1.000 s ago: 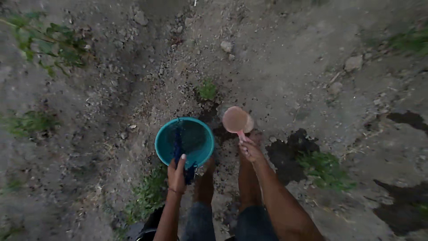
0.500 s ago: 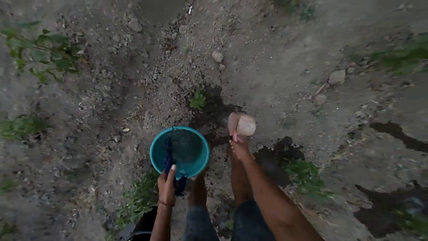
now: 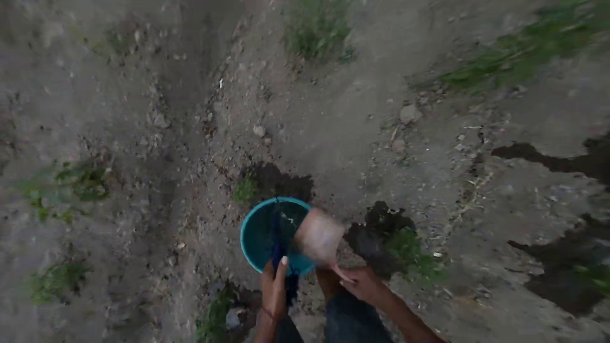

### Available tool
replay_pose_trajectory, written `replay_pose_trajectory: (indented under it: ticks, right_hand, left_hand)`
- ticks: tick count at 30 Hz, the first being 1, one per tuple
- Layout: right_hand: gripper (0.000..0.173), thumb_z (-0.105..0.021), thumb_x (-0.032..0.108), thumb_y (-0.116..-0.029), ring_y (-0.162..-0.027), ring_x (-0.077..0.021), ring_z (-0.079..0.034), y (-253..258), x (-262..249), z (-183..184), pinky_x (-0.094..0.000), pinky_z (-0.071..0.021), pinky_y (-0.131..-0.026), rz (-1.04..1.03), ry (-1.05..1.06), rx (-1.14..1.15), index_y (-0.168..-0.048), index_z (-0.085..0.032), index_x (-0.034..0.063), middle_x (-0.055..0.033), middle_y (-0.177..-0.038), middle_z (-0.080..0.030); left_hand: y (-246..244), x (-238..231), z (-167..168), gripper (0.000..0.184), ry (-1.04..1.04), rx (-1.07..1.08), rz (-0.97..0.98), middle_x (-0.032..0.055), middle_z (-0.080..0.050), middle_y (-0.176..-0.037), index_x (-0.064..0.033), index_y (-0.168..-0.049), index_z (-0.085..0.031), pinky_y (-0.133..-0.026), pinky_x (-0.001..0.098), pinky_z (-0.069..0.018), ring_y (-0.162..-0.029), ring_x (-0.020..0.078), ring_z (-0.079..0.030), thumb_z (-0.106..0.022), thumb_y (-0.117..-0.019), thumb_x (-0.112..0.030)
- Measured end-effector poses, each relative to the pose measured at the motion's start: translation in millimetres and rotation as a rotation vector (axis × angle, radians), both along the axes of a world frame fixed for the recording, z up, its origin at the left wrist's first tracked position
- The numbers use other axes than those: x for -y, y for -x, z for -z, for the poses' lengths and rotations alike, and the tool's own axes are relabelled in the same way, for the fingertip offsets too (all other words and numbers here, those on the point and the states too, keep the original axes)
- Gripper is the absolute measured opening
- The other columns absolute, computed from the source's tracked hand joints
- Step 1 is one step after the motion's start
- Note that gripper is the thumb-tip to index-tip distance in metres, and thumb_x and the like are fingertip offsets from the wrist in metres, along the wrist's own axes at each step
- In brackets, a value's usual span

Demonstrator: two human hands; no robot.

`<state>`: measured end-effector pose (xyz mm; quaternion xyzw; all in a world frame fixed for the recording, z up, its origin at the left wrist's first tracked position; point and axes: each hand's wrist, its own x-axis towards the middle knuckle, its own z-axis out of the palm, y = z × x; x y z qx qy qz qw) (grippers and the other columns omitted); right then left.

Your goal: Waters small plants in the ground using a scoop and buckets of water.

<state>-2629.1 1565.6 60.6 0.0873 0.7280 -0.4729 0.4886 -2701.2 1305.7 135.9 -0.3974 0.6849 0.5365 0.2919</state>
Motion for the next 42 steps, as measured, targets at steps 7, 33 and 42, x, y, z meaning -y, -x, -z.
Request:
replay_pose_trajectory:
  ticks: [7, 33, 42]
  right_hand:
    - [0.050, -0.038, 0.007, -0.1066, -0.115, -0.0526, -0.062, 115.2, -4.1, 56.3, -0.0618, -0.0540, -0.093, -0.331, -0.380, -0.163, -0.156, -0.040, 0.0038, -0.0363, -0.134, -0.055]
    - [0.031, -0.062, 0.016, -0.0889, -0.043, 0.0037, -0.045, 208.2, -236.5, 114.7, -0.0109, -0.0388, -0.038, 1.788, 0.765, -0.135, -0.120, -0.059, 0.0133, 0.0075, -0.074, -0.061]
    - [0.014, -0.038, 0.016, -0.1110, -0.043, 0.0032, -0.039, 320.2, -399.5, 208.9, -0.0101, -0.0340, -0.038, 2.061, 0.624, -0.135, -0.113, -0.051, 0.0114, 0.0027, -0.075, -0.055]
  left_hand:
    - [75.4, -105.8, -31.8, 0.063, -0.104, -0.092, 0.280, -0.0021, -0.059, -0.075, 0.0027, -0.113, -0.061, -0.056, 0.0230, -0.0518, -0.059, 0.0034, -0.057, -0.055, -0.0911, -0.056]
    - [354.6, -327.9, 126.2, 0.058, -0.141, 0.010, 0.425, 0.0081, -0.062, -0.089, -0.0028, -0.121, -0.059, -0.063, 0.0350, -0.0550, -0.071, 0.0143, -0.061, -0.032, -0.1092, -0.053]
    - [401.9, -288.2, 157.4, 0.028, 0.136, -0.032, 0.492, 0.0047, -0.060, -0.075, 0.0029, -0.117, -0.059, -0.058, 0.0283, -0.0541, -0.060, 0.0101, -0.059, -0.061, -0.1032, -0.022]
